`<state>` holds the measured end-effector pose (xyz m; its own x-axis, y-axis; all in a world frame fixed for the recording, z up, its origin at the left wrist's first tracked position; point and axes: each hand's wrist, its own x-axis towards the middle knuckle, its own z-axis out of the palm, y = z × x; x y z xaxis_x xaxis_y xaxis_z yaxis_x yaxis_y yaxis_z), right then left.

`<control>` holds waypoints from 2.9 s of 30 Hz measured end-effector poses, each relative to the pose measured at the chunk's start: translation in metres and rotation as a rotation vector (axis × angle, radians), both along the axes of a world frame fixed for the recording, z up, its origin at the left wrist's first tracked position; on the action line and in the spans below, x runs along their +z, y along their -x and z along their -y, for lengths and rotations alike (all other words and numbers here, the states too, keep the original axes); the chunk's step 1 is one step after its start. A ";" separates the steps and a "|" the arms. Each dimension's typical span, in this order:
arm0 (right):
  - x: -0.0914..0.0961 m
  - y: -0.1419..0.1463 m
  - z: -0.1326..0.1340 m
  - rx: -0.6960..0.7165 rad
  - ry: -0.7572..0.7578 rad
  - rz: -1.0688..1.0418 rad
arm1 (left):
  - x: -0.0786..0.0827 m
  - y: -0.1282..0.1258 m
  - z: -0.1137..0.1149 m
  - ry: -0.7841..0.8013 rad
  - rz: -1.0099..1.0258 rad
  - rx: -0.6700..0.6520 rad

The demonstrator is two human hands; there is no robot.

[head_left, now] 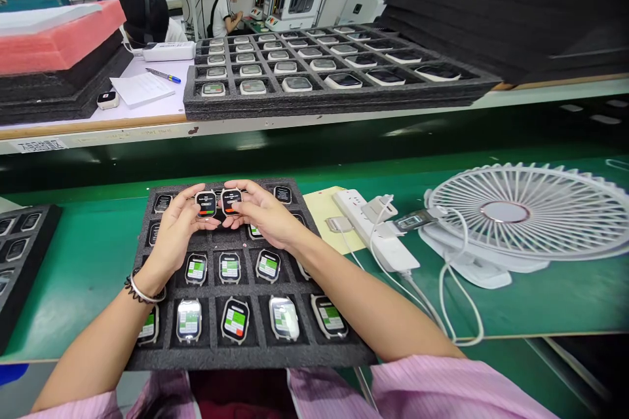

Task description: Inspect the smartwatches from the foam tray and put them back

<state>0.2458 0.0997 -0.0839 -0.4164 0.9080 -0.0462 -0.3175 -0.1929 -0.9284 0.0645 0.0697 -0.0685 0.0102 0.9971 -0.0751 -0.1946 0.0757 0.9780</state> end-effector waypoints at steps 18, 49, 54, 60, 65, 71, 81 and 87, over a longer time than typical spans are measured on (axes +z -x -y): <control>-0.007 -0.001 -0.004 0.008 -0.059 0.027 | -0.006 0.000 -0.002 -0.125 -0.208 -0.017; 0.048 -0.090 0.003 -0.019 -0.866 1.145 | 0.026 -0.022 -0.012 -0.590 -1.530 -0.568; 0.029 -0.117 0.007 0.157 -0.744 1.558 | 0.022 -0.057 -0.026 -0.581 -1.678 -0.692; 0.022 -0.116 0.010 0.235 -0.768 1.671 | 0.023 -0.073 -0.032 -0.507 -1.729 -0.745; 0.028 -0.105 0.007 0.334 -0.806 1.709 | 0.020 -0.091 -0.031 -0.448 -1.721 -0.732; 0.026 -0.105 0.007 0.300 -0.868 1.665 | 0.014 -0.082 -0.032 -0.464 -1.537 -0.632; 0.002 -0.094 0.003 0.050 -0.421 0.387 | 0.038 -0.012 -0.022 -0.396 -0.547 -0.286; 0.019 -0.037 -0.011 0.183 -0.149 -0.126 | 0.040 0.002 -0.008 -0.194 -0.013 -0.157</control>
<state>0.2826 0.1106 -0.0649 -0.5679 0.8102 0.1453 -0.4052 -0.1216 -0.9061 0.0624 0.0779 -0.0281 0.1662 0.9792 0.1168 -0.1824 -0.0859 0.9795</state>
